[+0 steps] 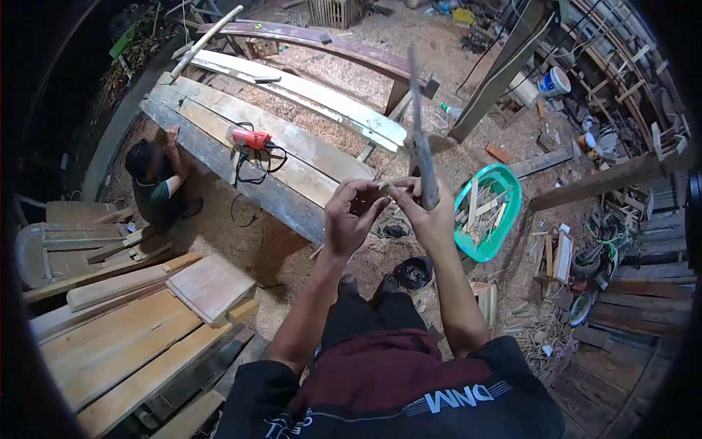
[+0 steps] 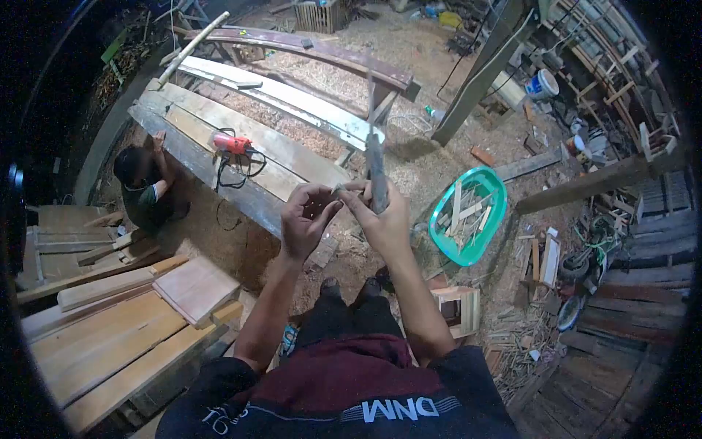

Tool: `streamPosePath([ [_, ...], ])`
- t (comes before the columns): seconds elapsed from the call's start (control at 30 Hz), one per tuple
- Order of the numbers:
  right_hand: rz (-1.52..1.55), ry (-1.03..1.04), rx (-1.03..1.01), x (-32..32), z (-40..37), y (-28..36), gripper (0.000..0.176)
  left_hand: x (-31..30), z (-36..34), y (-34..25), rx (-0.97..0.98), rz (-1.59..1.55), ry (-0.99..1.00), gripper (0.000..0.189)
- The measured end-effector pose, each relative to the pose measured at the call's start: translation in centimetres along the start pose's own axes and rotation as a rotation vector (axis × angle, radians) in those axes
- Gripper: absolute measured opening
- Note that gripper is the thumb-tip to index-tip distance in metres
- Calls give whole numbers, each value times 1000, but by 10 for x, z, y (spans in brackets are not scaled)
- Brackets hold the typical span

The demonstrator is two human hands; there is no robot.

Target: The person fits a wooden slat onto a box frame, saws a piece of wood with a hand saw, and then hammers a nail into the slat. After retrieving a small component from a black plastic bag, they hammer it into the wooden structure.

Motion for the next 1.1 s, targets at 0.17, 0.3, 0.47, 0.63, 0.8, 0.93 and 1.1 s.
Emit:
streamPosePath([
  [0.17,58,47,90,2,-28,45,23,-19,-9,-72,100,169,92,21],
  [0.3,108,-48,-41,4,-42,85,26,-22,-16,-112,-20,3,202,12],
  [0.47,177,-76,-117,12,-59,122,29,-28,-18,-154,-69,-2,342,19],
  [0.63,224,-38,-160,25,-71,142,31,-41,-20,-175,-136,-201,398,22],
  [0.8,230,-3,-170,41,-77,151,29,-55,-20,-173,-91,-286,391,25],
  [0.93,257,0,-192,50,-78,148,29,-63,-20,-173,-25,-268,359,25],
  [1.1,256,2,-206,59,-77,150,28,-71,-16,-168,84,-121,263,24],
])
Point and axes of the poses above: each hand's wrist, its own z-axis towards the middle knuckle, its own x-axis out of the palm, y = z × x, the point moved 1 cm from there along z, towards the middle knuckle, and after that the axes turned 1 degree about -y, right-handed, at the moved point
